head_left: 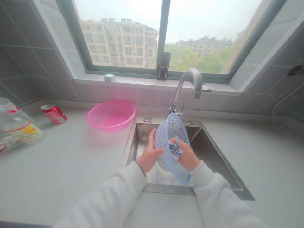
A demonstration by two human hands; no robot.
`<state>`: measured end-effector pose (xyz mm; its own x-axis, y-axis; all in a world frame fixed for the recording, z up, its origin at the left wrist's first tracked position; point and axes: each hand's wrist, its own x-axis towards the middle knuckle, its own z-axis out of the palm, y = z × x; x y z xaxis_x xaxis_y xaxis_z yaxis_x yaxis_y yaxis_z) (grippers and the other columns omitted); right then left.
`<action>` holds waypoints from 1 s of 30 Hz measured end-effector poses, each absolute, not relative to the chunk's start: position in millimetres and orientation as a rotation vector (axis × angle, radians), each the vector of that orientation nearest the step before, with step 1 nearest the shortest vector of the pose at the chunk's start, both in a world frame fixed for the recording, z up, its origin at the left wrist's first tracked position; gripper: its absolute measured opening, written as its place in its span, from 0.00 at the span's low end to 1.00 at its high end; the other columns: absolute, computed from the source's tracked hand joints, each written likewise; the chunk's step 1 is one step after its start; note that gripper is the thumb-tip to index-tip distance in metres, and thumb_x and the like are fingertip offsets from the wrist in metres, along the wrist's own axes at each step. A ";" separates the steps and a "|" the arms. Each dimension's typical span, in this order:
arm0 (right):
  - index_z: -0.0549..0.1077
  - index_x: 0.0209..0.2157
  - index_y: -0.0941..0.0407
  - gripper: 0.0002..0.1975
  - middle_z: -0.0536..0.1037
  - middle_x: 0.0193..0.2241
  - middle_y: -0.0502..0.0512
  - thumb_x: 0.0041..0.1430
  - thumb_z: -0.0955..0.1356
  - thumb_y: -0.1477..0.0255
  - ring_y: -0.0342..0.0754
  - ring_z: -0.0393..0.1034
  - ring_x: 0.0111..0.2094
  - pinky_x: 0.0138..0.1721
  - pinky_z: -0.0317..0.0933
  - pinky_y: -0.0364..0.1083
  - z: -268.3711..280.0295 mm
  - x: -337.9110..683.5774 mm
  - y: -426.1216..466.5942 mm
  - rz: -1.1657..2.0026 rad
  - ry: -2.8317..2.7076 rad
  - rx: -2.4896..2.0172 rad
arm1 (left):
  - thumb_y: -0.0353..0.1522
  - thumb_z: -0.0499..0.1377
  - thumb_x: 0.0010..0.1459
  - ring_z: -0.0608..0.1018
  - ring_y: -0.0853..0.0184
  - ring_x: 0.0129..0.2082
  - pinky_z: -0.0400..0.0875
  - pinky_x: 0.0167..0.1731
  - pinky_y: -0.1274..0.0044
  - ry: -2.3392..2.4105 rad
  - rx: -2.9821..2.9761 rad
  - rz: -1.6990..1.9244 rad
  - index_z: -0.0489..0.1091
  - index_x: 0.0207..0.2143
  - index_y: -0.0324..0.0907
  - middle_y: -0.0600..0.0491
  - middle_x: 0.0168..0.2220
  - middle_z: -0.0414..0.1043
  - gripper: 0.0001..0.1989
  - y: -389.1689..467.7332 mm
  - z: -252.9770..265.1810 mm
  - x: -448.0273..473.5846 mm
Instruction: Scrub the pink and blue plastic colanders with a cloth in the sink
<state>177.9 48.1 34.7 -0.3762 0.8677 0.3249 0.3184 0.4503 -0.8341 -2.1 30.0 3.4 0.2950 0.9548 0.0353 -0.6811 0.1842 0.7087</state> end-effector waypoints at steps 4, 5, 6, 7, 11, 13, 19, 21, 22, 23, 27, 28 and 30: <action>0.80 0.40 0.52 0.11 0.84 0.38 0.54 0.53 0.73 0.67 0.59 0.79 0.40 0.49 0.70 0.59 31.7 178.8 49.4 0.785 -1.862 -1.063 | 0.40 0.75 0.48 0.75 0.52 0.59 0.68 0.58 0.64 0.400 0.675 1.190 0.49 0.71 0.53 0.46 0.62 0.70 0.54 32.2 4.2 -4.8; 0.80 0.40 0.52 0.11 0.84 0.38 0.55 0.53 0.73 0.67 0.60 0.79 0.41 0.49 0.70 0.60 30.9 179.2 49.7 0.772 -1.854 -1.073 | 0.41 0.73 0.50 0.76 0.52 0.59 0.68 0.58 0.64 0.383 0.684 1.186 0.52 0.70 0.51 0.46 0.61 0.71 0.50 33.0 3.0 -5.3; 0.80 0.41 0.52 0.12 0.84 0.39 0.55 0.53 0.73 0.68 0.60 0.79 0.42 0.50 0.70 0.60 30.0 179.7 50.0 0.762 -1.849 -1.082 | 0.42 0.72 0.53 0.75 0.52 0.59 0.68 0.58 0.64 0.369 0.695 1.184 0.55 0.70 0.50 0.46 0.61 0.72 0.46 33.8 1.6 -5.6; 0.80 0.41 0.52 0.12 0.84 0.39 0.55 0.54 0.72 0.68 0.60 0.79 0.43 0.50 0.70 0.60 29.1 180.2 50.3 0.754 -1.847 -1.090 | 0.42 0.71 0.54 0.75 0.52 0.60 0.69 0.58 0.64 0.356 0.703 1.187 0.57 0.69 0.49 0.45 0.61 0.72 0.44 34.5 0.1 -5.9; 0.79 0.44 0.52 0.14 0.84 0.41 0.57 0.54 0.71 0.68 0.61 0.78 0.45 0.53 0.69 0.61 26.1 183.9 52.9 0.678 -1.835 -1.126 | 0.42 0.69 0.56 0.73 0.51 0.62 0.69 0.58 0.64 0.350 0.684 1.215 0.61 0.68 0.49 0.46 0.62 0.72 0.40 34.7 -1.6 -6.7; 0.78 0.45 0.52 0.16 0.83 0.43 0.58 0.54 0.70 0.68 0.62 0.78 0.47 0.53 0.69 0.61 25.5 187.3 55.1 0.601 -1.814 -1.167 | 0.42 0.70 0.55 0.73 0.49 0.62 0.70 0.58 0.62 0.360 0.660 1.200 0.61 0.68 0.50 0.47 0.63 0.71 0.41 33.4 1.7 -7.7; 0.77 0.46 0.52 0.15 0.82 0.41 0.59 0.57 0.67 0.68 0.64 0.77 0.45 0.48 0.69 0.61 25.1 200.9 63.8 0.358 -1.760 -1.334 | 0.44 0.71 0.53 0.74 0.46 0.62 0.72 0.57 0.55 0.358 0.635 1.170 0.58 0.69 0.53 0.46 0.63 0.72 0.44 29.4 14.7 -12.6; 0.77 0.45 0.52 0.14 0.81 0.39 0.60 0.59 0.66 0.67 0.64 0.76 0.44 0.46 0.69 0.61 24.5 204.9 66.7 0.285 -1.718 -1.400 | 0.44 0.71 0.53 0.73 0.46 0.62 0.72 0.57 0.55 0.371 0.627 1.165 0.59 0.69 0.54 0.46 0.64 0.71 0.44 28.9 16.5 -13.6; 0.77 0.44 0.52 0.13 0.81 0.38 0.59 0.59 0.66 0.66 0.64 0.76 0.43 0.45 0.69 0.60 24.0 206.7 68.0 0.255 -1.696 -1.429 | 0.44 0.71 0.53 0.73 0.45 0.62 0.72 0.58 0.54 0.377 0.622 1.162 0.59 0.69 0.54 0.47 0.64 0.71 0.44 28.8 16.7 -13.8; 0.77 0.43 0.52 0.12 0.80 0.36 0.59 0.60 0.66 0.65 0.63 0.76 0.41 0.44 0.69 0.60 23.5 208.2 69.2 0.232 -1.677 -1.450 | 0.44 0.72 0.53 0.73 0.45 0.63 0.71 0.58 0.54 0.379 0.616 1.160 0.59 0.69 0.54 0.46 0.64 0.71 0.44 28.7 16.7 -13.9; 0.77 0.43 0.53 0.13 0.80 0.36 0.57 0.58 0.67 0.65 0.62 0.76 0.41 0.44 0.69 0.59 21.3 212.3 71.6 0.206 -1.661 -1.477 | 0.44 0.73 0.52 0.72 0.46 0.64 0.70 0.60 0.54 0.360 0.610 1.162 0.58 0.70 0.53 0.45 0.62 0.72 0.46 29.2 14.9 -13.9; 0.77 0.44 0.53 0.14 0.80 0.37 0.58 0.58 0.67 0.66 0.63 0.76 0.43 0.45 0.68 0.59 20.9 213.0 71.7 0.209 -1.664 -1.482 | 0.44 0.73 0.52 0.72 0.46 0.64 0.70 0.60 0.54 0.357 0.611 1.161 0.58 0.70 0.53 0.46 0.62 0.72 0.46 29.5 14.5 -14.0; 0.77 0.44 0.52 0.14 0.80 0.38 0.58 0.57 0.67 0.67 0.63 0.75 0.44 0.47 0.68 0.60 20.4 214.1 71.7 0.212 -1.670 -1.492 | 0.44 0.72 0.53 0.73 0.45 0.63 0.70 0.60 0.54 0.359 0.609 1.149 0.58 0.70 0.53 0.46 0.63 0.71 0.46 30.0 14.0 -14.5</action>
<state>214.1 71.7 20.4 0.0887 0.8749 0.4761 0.7281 0.2693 -0.6304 -14.5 30.0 14.0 0.3787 0.9246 0.0405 -0.7375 0.2750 0.6169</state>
